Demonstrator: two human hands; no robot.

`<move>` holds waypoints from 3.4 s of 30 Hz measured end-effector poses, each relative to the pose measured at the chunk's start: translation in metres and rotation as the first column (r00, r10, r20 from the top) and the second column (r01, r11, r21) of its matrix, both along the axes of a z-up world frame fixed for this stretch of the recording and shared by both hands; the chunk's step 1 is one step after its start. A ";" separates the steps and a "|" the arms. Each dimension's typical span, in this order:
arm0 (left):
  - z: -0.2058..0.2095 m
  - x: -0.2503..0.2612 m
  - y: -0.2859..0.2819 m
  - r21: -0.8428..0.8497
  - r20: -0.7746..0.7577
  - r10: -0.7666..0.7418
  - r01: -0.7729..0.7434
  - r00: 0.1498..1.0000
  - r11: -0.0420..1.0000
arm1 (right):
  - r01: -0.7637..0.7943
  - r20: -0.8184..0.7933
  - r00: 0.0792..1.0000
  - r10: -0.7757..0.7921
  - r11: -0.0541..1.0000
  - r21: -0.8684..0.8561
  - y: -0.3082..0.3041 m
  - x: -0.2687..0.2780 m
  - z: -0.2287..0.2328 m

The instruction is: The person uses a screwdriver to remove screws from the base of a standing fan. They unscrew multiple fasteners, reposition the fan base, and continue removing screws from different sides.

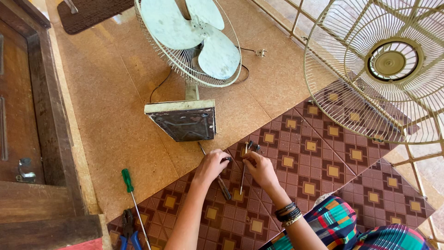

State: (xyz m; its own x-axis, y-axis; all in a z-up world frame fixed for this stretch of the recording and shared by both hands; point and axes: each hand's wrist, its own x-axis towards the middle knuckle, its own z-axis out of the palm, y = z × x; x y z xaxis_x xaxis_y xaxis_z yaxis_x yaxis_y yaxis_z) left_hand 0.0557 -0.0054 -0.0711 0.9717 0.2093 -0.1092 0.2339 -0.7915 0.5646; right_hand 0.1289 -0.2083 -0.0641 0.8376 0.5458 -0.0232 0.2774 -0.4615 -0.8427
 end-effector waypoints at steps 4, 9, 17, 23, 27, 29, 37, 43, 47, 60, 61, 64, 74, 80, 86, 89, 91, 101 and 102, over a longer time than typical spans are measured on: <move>0.007 0.004 0.000 0.033 -0.025 -0.023 0.024 0.999 0.999 | -0.100 0.019 0.995 0.101 0.995 -0.011 0.003 -0.008 0.005; 0.011 0.009 0.000 0.043 -0.081 -0.055 0.059 0.995 0.997 | -0.210 -0.056 0.978 0.203 0.963 -0.167 0.010 -0.033 0.016; 0.024 0.000 0.015 -0.120 -0.017 0.072 -0.073 0.997 0.990 | -0.268 0.144 0.917 0.371 0.844 -0.464 0.048 -0.078 0.005; 0.047 -0.025 0.047 -0.067 0.379 0.249 -0.242 0.891 0.968 | -0.281 0.047 0.933 0.357 0.804 -0.524 0.058 -0.071 0.015; 0.057 -0.045 0.043 -0.045 0.767 0.297 -0.413 0.569 0.909 | -0.356 -0.297 0.918 0.262 0.874 -0.330 0.024 -0.045 0.052; 0.056 -0.050 0.024 -0.385 0.764 0.531 -0.400 0.368 0.832 | -0.305 -0.222 0.930 0.291 0.952 -0.028 0.002 -0.032 0.068; 0.037 -0.050 -0.067 -0.671 0.331 0.216 0.068 0.918 0.738 | -0.015 -0.231 0.972 0.041 0.993 0.113 -0.019 -0.020 0.098; 0.010 -0.040 -0.041 -0.159 0.307 -0.008 0.059 0.952 0.986 | 0.176 0.806 0.591 -0.022 0.979 -0.103 -0.049 -0.029 0.101; 0.006 -0.050 -0.014 -0.243 0.436 -0.100 0.224 0.894 0.944 | -0.079 0.728 0.626 0.280 0.951 -0.299 -0.070 -0.018 0.082; -0.016 -0.028 -0.028 -0.115 0.527 0.316 -0.302 0.789 0.946 | -0.133 0.408 0.884 0.230 0.959 -0.251 -0.086 -0.001 0.035; -0.016 -0.028 -0.031 -0.106 0.524 0.321 -0.314 0.789 0.944 | -0.141 0.397 0.887 0.235 0.958 -0.250 -0.086 0.000 0.035; -0.014 -0.024 -0.035 -0.075 0.535 0.319 -0.332 0.782 0.940 | -0.155 0.373 0.894 0.248 0.953 -0.260 -0.086 0.003 0.032; -0.009 -0.023 -0.031 -0.016 0.553 0.270 -0.314 0.788 0.949 | -0.177 0.425 0.867 0.261 0.958 -0.227 -0.071 0.000 0.016; -0.017 -0.023 -0.030 0.035 0.540 0.243 -0.310 0.806 0.950 | -0.192 0.335 0.890 0.309 0.921 -0.339 -0.070 0.001 0.002; -0.023 -0.021 -0.029 0.010 0.512 0.260 -0.308 0.819 0.951 | -0.202 0.321 0.897 0.305 0.927 -0.315 -0.074 0.001 -0.017; -0.025 -0.022 -0.030 0.031 0.505 0.256 -0.314 0.824 0.949 | -0.219 0.316 0.886 0.339 0.907 -0.360 -0.081 0.001 -0.028; -0.024 -0.021 -0.029 0.036 0.509 0.249 -0.309 0.824 0.950 | -0.209 0.316 0.898 0.307 0.928 -0.309 -0.082 0.001 -0.034; -0.011 -0.022 -0.031 0.043 0.519 0.230 -0.294 0.823 0.955 | -0.137 0.228 0.949 0.220 0.934 -0.329 -0.080 0.002 -0.027; -0.011 -0.022 -0.030 0.052 0.513 0.229 -0.296 0.827 0.954 | -0.125 0.239 0.952 0.191 0.956 -0.266 -0.079 0.002 -0.025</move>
